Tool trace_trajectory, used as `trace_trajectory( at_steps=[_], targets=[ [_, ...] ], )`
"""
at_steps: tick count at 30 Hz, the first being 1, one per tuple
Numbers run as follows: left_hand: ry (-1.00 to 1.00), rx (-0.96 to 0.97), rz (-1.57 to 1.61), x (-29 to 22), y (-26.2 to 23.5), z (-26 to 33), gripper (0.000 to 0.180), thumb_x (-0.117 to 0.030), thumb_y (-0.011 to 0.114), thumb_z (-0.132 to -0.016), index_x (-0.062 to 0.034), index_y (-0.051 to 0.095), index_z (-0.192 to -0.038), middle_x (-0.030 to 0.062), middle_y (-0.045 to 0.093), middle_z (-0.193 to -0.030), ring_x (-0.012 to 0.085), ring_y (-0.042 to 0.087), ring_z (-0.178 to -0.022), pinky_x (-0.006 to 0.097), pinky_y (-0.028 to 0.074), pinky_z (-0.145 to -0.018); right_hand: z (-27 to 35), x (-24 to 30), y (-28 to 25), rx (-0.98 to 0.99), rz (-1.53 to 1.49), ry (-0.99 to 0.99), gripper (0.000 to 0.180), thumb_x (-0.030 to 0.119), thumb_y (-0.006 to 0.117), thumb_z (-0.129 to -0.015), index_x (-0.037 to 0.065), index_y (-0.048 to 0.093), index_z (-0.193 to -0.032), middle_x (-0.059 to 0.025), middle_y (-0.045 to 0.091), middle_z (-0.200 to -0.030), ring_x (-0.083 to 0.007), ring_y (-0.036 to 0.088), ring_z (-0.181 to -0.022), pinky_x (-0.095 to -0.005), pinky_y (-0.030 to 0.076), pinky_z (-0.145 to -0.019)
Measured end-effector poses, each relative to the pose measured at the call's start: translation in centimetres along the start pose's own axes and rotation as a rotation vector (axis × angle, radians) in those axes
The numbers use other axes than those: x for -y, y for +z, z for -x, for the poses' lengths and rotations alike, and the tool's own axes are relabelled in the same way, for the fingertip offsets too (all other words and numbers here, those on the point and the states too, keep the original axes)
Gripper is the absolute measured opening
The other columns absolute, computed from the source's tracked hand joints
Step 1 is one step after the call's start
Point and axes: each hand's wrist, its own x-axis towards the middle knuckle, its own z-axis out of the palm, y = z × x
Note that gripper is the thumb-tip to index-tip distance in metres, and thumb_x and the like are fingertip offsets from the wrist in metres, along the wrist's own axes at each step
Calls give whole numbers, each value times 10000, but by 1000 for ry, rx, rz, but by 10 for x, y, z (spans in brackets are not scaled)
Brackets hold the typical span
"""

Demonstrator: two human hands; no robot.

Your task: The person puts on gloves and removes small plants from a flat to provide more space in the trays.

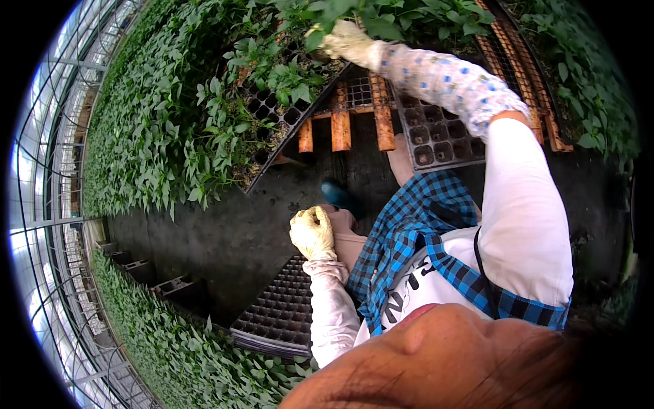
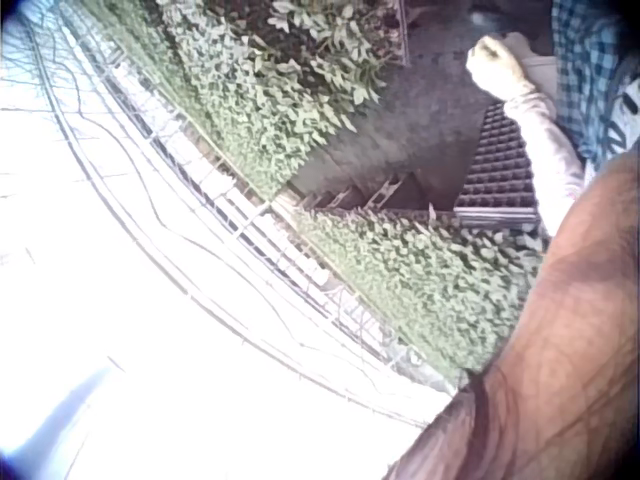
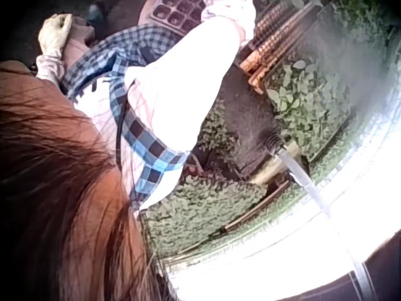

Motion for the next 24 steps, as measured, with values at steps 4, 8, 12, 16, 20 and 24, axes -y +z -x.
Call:
trace_trajectory(
  at_steps=[4, 8, 12, 16, 20, 24],
  targets=[
    [15, 91, -62, -16, 1, -8, 260, -314, 649, -888, -87, 769, -847, 121, 716, -870, 350, 658, -889, 476, 521, -807, 84, 21, -117, 101, 21, -42, 492, 528, 626, -962, 87, 664, -1178, 17, 624, -898, -45, 530, -673, -149, 470, -570],
    [101, 118, 70, -40, 13, -25, 274, -325, 642, -894, -87, 775, -864, 126, 719, -895, 351, 655, -916, 478, 518, -820, 135, -64, -363, -20, 451, 48, 151, 167, 588, -999, 44, 601, -1086, -63, 700, -929, -111, 612, -719, -225, 479, -581],
    [-58, 189, -81, -18, 4, -15, 310, -374, 654, -904, -91, 778, -918, 125, 740, -906, 353, 665, -985, 465, 528, -885, 118, -83, -305, -64, -111, 350, 182, 240, 604, -1015, 78, 522, -1020, -62, 719, -975, -122, 601, -771, -279, 490, -651],
    [-54, 178, -138, -15, 1, -11, 308, -366, 655, -902, -86, 780, -924, 129, 743, -903, 348, 668, -1007, 464, 527, -894, 112, -69, -272, -48, 532, 299, 227, 304, 585, -1036, 90, 512, -1022, -30, 720, -982, -125, 592, -771, -282, 485, -666],
    [35, 169, -50, -27, 18, -23, 302, -355, 662, -898, -77, 780, -902, 142, 741, -895, 352, 668, -1005, 467, 528, -896, 132, -96, -371, 22, 782, 154, 222, 288, 583, -1028, 85, 494, -1039, -59, 711, -1025, -121, 599, -775, -289, 500, -628],
    [12, 90, -121, -9, 9, -9, 289, -333, 653, -886, -71, 776, -871, 134, 731, -870, 347, 665, -896, 475, 517, -827, 108, -124, -310, 94, 542, 191, 220, 252, 587, -1014, 66, 541, -1124, -67, 697, -1016, -120, 606, -758, -272, 506, -574]
  ],
)
